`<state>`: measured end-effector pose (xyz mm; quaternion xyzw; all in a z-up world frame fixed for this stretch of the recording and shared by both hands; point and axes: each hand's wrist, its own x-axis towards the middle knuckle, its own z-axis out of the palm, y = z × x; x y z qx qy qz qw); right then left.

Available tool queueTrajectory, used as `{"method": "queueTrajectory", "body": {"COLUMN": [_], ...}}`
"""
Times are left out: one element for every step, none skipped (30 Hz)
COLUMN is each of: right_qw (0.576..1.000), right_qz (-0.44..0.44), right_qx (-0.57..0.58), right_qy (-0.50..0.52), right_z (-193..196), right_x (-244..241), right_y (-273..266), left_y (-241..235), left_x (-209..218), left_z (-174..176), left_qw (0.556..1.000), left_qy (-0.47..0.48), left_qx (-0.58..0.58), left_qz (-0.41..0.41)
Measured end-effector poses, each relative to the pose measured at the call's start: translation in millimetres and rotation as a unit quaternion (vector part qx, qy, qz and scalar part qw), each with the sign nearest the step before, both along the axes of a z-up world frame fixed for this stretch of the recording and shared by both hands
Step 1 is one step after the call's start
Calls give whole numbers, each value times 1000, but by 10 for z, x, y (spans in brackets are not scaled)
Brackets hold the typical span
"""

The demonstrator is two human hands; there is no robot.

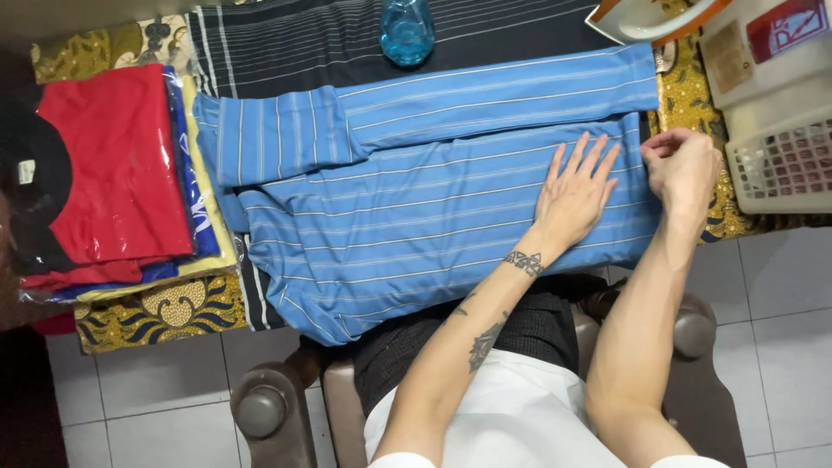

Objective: Folding a blue striped shirt and then ironing it on a flat surface.

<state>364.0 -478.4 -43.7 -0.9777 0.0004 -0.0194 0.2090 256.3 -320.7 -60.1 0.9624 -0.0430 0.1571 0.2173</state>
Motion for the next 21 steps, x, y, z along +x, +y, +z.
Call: {"method": "queueTrajectory", "body": {"right_qw": [1000, 1000, 997, 994, 994, 998, 1000, 999, 1000, 1000, 1000, 999, 996, 996, 992, 986, 986, 981, 975, 975, 971], "right_qz": [21, 20, 61, 100, 98, 64, 30, 31, 23, 12, 11, 7, 2, 3, 0, -3, -3, 5, 13, 15, 17], "right_qx": [5, 5, 17, 29, 29, 18, 7, 7, 4, -2, -3, 20, 43, 44, 71, 98, 98, 127, 156, 157, 178], "right_qy": [-23, -23, -32, -39, -38, -22, -6, -8, -3, 4, 5, 40, 75, 75, 104, 136, 137, 148, 159, 159, 160], "right_z": [45, 54, 63, 59, 49, 43, 40, 52, 66, 73, 111, 155, 200, 209, 217, 220, 220, 233, 247, 255, 263], "right_x": [-36, -59, -81, -134, -119, -112, -108, -90, -74, -93, -82, -61, -41, -24, -9, -12, -11, -5, 3, 2, -1], "right_y": [34, 47, 60, 66, 106, 133, 164, 165, 166, 138, 178, 225, 275, 269, 262, 238, 245, 234, 225, 216, 208], "left_y": [-1, -18, -34, -56, -41, -41, -38, -35, -32, -54, -56, -51, -44, -44, -43, -60, -38, -31, -22, -16, -11], "left_x": [27, 29, 31, 5, 15, 13, 8, 23, 36, 18, 13, 18, 23, 24, 24, 7, 5, 13, 22, 33, 42], "left_z": [-9, -17, -25, -42, -30, -18, -4, -5, -3, -8, -17, -21, -23, -20, -18, -21, -17, -5, 7, 6, 4], "left_qw": [998, 998, 997, 997, 997, 996, 995, 995, 995, 994, 994, 994, 993, 993, 993, 993, 993, 993, 992, 992, 993], "left_qy": [12, 12, 11, 11, 13, 13, 13, 12, 18, 26, 27, 34, 41, 40, 38, 37, 38, 46, 55, 54, 45], "left_qx": [64, 65, 71, 76, 77, 86, 95, 95, 98, 100, 99, 104, 110, 111, 109, 107, 107, 112, 116, 117, 105], "left_qz": [8, 7, 17, 25, 23, 26, 28, 30, 27, 22, 21, 18, 14, 15, 16, 17, 17, 11, 5, 7, 7]}}
